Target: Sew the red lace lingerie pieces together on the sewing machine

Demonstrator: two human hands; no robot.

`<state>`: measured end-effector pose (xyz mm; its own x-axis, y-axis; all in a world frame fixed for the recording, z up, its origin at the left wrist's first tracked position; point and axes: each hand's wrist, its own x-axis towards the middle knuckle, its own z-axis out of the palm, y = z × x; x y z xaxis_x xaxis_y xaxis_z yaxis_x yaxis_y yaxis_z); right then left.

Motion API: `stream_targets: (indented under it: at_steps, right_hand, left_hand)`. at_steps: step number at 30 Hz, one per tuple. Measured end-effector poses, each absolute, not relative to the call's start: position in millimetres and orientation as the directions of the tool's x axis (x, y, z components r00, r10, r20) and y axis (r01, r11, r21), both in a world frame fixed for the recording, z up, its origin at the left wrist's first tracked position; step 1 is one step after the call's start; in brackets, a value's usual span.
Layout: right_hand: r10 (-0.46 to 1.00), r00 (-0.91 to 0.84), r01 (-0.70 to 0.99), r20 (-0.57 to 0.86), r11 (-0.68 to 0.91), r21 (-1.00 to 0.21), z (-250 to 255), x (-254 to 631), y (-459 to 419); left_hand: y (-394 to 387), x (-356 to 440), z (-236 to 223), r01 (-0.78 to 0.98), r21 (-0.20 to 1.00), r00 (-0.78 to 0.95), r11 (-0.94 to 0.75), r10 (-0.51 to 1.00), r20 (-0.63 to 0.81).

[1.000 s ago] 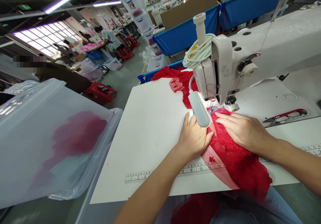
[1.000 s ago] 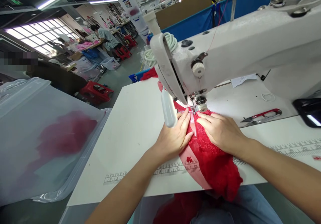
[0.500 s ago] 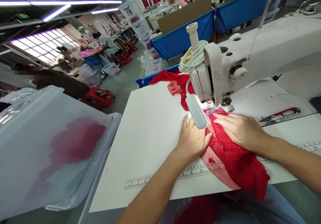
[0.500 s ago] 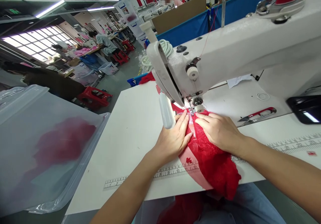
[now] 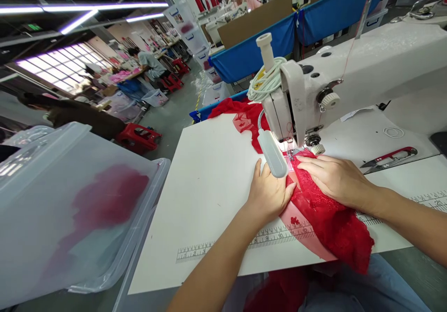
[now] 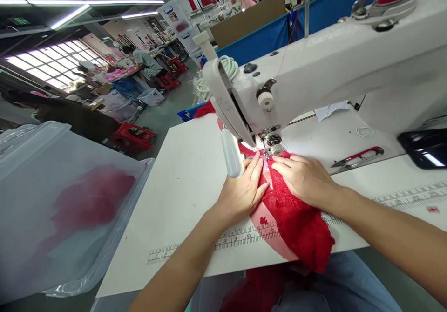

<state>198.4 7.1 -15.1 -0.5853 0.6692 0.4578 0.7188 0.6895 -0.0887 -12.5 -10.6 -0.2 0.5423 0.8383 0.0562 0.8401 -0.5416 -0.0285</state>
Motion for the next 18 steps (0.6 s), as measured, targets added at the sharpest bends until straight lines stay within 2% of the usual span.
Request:
stream_targets:
  at_steps: [9, 18]
  right_hand:
    - [0.667, -0.578, 0.721, 0.469, 0.687, -0.089, -16.2, 198.6, 7.2]
    - [0.626, -0.602, 0.704, 0.495, 0.709, -0.041, -17.3, 200.5, 8.1]
  left_hand:
    - [-10.2, -15.5, -5.9, 0.823, -0.064, 0.568, -0.565, 0.814, 0.118]
    - [-10.4, -13.7, -4.4, 0.838, -0.043, 0.545, -0.544, 0.832, 0.101]
